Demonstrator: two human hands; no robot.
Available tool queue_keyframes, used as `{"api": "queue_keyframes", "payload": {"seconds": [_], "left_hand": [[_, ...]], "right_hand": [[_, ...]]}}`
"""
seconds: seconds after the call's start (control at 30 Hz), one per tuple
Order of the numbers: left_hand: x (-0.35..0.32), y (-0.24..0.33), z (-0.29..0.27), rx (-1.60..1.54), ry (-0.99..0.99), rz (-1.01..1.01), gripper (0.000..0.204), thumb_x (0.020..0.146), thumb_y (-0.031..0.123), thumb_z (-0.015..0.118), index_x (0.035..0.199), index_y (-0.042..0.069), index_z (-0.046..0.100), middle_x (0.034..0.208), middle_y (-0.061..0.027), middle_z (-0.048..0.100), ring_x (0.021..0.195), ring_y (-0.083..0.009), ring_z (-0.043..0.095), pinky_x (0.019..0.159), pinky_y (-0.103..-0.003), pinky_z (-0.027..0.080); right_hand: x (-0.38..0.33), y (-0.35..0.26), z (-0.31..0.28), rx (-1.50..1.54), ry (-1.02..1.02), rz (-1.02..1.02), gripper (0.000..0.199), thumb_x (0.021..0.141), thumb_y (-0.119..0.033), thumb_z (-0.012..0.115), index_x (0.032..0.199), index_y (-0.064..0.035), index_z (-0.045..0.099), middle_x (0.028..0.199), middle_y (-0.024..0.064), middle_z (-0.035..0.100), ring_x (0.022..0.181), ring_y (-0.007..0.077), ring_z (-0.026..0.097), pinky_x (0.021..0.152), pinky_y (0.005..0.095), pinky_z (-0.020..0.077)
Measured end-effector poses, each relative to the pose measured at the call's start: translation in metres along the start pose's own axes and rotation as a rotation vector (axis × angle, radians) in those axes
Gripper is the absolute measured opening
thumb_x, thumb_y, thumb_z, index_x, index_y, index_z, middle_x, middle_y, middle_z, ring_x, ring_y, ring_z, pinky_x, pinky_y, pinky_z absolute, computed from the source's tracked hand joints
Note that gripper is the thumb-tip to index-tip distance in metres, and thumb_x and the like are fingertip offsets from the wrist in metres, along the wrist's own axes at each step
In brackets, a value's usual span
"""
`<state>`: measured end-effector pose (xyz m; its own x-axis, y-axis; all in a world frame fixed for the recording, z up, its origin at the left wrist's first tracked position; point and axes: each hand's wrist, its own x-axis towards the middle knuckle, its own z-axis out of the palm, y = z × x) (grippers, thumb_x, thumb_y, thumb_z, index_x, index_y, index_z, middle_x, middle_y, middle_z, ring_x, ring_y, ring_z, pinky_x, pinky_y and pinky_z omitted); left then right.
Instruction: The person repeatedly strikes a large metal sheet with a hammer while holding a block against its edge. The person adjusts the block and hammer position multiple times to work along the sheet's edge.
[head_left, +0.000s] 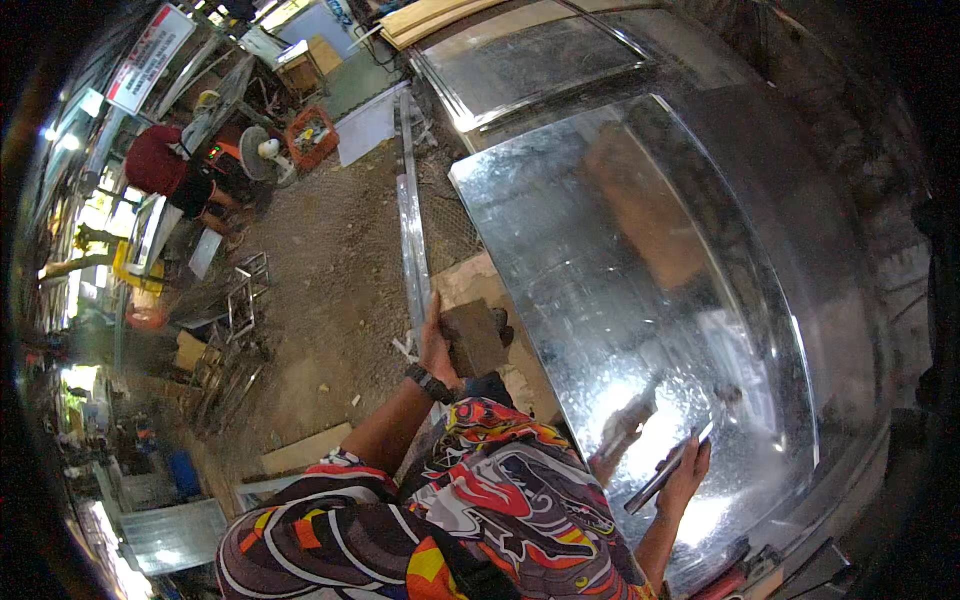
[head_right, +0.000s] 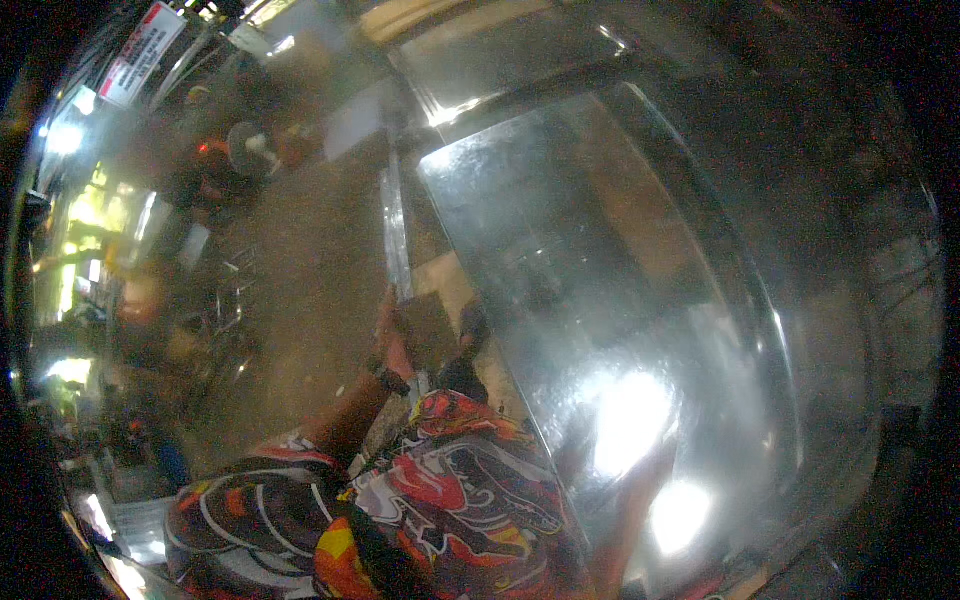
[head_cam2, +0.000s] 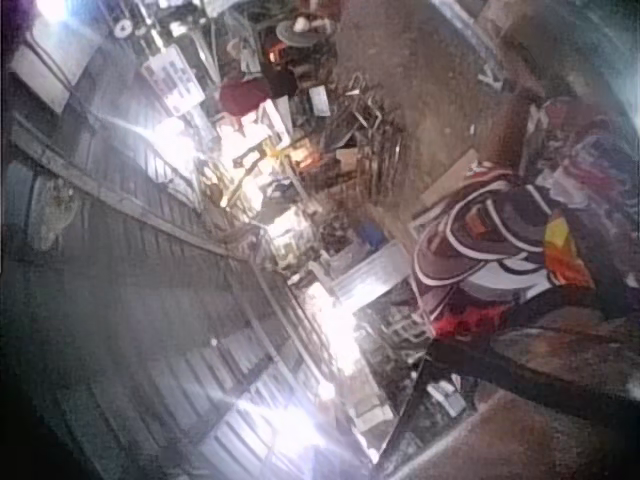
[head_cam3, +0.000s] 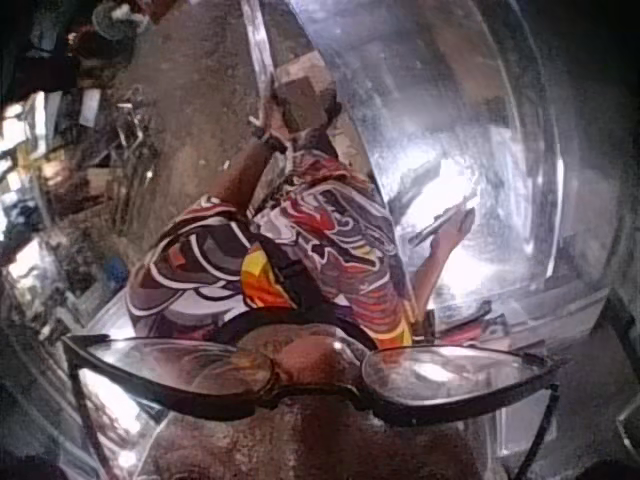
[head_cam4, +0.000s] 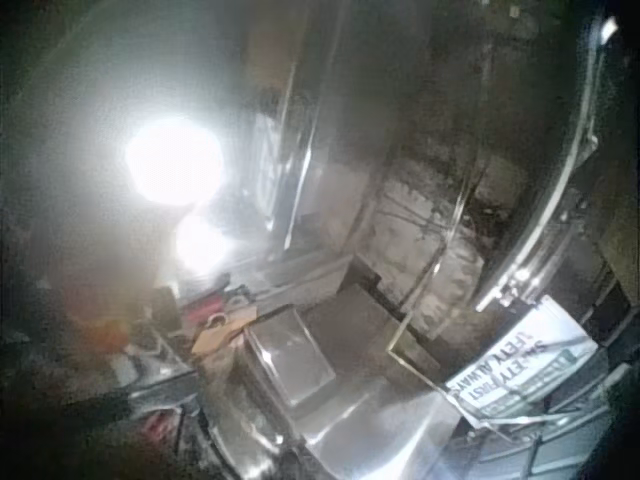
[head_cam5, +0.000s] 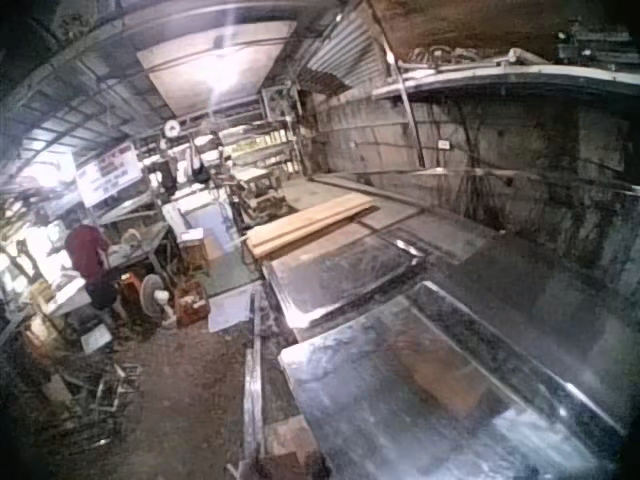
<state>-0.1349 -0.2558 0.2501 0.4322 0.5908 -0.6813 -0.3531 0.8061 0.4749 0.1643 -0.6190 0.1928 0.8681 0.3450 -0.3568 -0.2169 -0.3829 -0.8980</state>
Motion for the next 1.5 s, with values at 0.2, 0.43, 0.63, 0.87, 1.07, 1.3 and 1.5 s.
{"api": "queue_keyframes", "payload": {"seconds": [0.2,0.43,0.63,0.87,1.07,1.3,1.5], "left_hand": [[0.143,0.068,-0.082,-0.091,0.194,0.244,0.063,0.094,0.063,0.056,0.127,0.01,0.069,0.117,-0.0102,0.072,0.106,-0.0321,0.069,0.097,-0.049,0.054],[0.274,0.155,-0.096,-0.04,0.315,0.219,0.064,0.092,0.063,0.063,0.129,0.011,0.066,0.119,-0.0097,0.07,0.103,-0.032,0.07,0.094,-0.049,0.056],[0.345,0.168,-0.109,-0.174,0.203,0.027,0.056,0.094,0.055,0.061,0.127,0.01,0.065,0.115,-0.011,0.07,0.102,-0.0316,0.068,0.091,-0.049,0.054],[0.366,0.17,-0.074,-0.169,0.153,-0.031,0.052,0.095,0.056,0.057,0.117,0.011,0.07,0.108,-0.0095,0.073,0.092,-0.0294,0.069,0.085,-0.044,0.056],[0.375,0.172,-0.069,-0.235,-0.042,-0.078,0.05,0.094,0.055,0.056,0.114,0.013,0.073,0.107,-0.0067,0.075,0.09,-0.0288,0.071,0.088,-0.045,0.056],[0.355,0.183,-0.051,-0.123,0.144,-0.044,0.05,0.093,0.056,0.055,0.114,0.015,0.074,0.107,-0.0064,0.076,0.092,-0.0293,0.071,0.09,-0.045,0.056],[0.367,0.172,-0.064,-0.15,0.054,-0.007,0.052,0.093,0.058,0.055,0.114,0.014,0.074,0.107,-0.0066,0.076,0.092,-0.0288,0.071,0.089,-0.045,0.056]], "right_hand": [[-0.007,-0.152,0.2,0.06,-0.269,0.152,0.035,0.102,-0.018,0.06,0.135,-0.0059,0.056,0.071,-0.0028,0.052,0.051,0.0061,0.05,0.039,0.0229,0.0414],[-0.018,-0.2,0.365,-0.049,-0.435,0.257,0.037,0.103,-0.018,0.062,0.137,-0.0036,0.055,0.07,-0.0007,0.055,0.052,0.0078,0.054,0.044,0.0247,0.0465],[0.003,-0.177,0.442,-0.304,-0.571,0.168,0.039,0.104,-0.017,0.063,0.137,0.0004,0.053,0.073,-0.0001,0.057,0.053,0.0067,0.052,0.045,0.0248,0.0436],[0.02,-0.191,0.53,-0.278,-0.537,-0.039,0.046,0.106,-0.02,0.061,0.145,0.0007,0.046,0.079,0.0021,0.059,0.053,0.0062,0.052,0.046,0.0247,0.0448],[0.041,-0.185,0.575,-0.549,-0.569,-0.13,0.047,0.106,-0.025,0.06,0.143,0.0024,0.048,0.096,0.0125,0.07,0.077,0.0206,0.066,0.073,0.0359,0.0547],[0.043,-0.192,0.566,-0.43,-0.369,-0.284,0.047,0.109,-0.03,0.056,0.145,-0.0006,0.047,0.081,0.0019,0.06,0.058,0.0072,0.053,0.052,0.0256,0.0448],[0.024,-0.193,0.564,-0.233,-0.308,-0.138,0.048,0.109,-0.029,0.054,0.142,0.004,0.045,0.073,0.0042,0.058,0.056,0.0118,0.056,0.051,0.0304,0.0468]]}}
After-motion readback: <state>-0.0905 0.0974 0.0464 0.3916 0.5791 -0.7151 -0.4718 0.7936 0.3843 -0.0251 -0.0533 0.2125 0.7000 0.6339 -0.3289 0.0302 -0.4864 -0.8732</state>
